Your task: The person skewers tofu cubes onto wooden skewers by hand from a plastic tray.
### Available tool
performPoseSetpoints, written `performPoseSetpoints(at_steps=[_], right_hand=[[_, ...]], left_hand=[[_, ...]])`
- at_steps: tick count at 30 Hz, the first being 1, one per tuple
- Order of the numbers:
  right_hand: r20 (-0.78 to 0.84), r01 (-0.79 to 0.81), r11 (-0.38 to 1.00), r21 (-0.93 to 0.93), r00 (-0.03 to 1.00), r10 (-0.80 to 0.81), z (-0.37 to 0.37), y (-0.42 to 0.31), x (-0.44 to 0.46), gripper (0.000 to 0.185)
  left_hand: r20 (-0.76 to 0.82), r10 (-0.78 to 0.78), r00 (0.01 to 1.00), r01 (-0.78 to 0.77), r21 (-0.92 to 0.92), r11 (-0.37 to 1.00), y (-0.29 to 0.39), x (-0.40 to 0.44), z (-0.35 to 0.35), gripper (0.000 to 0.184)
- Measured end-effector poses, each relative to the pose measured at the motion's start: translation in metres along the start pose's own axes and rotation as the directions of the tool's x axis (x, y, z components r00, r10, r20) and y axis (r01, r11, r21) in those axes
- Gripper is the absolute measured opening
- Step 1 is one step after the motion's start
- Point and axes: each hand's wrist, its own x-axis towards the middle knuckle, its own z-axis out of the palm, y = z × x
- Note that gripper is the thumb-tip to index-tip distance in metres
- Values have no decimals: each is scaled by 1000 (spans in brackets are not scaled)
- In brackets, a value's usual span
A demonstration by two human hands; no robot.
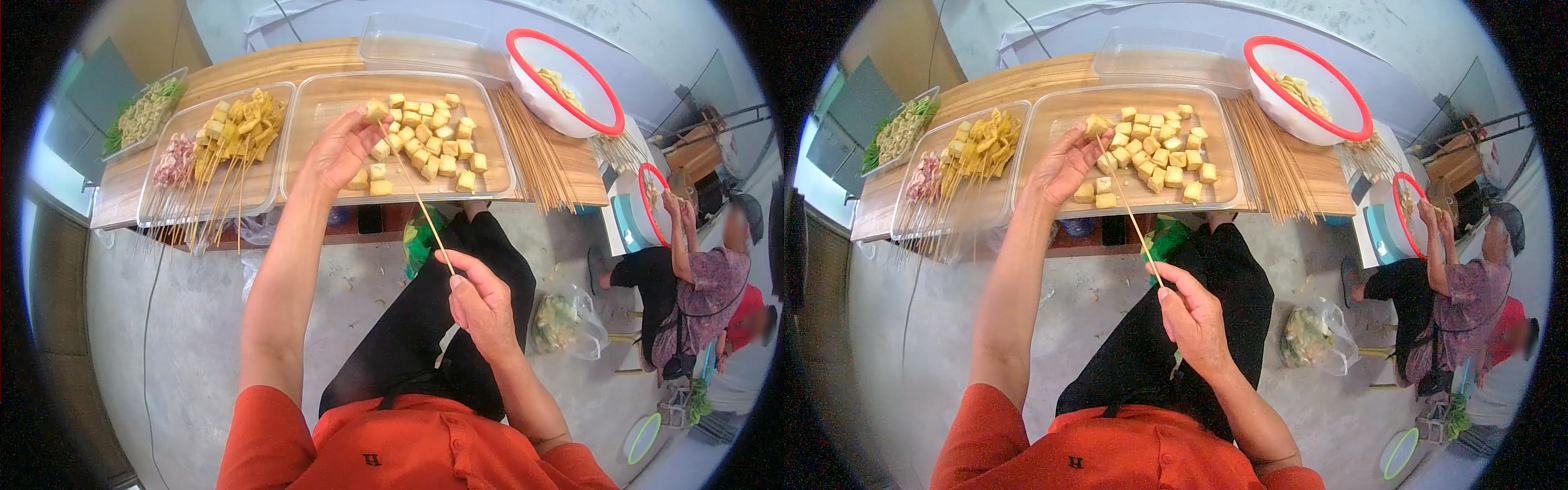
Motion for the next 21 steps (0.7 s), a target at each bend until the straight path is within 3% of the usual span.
performPoseSetpoints(at_steps=[21], right_hand=[[-10,41,997,-63,999,-41,1,0,5,32]], left_hand=[[5,-18,1000,17,75,997,1,-4,6,23]])
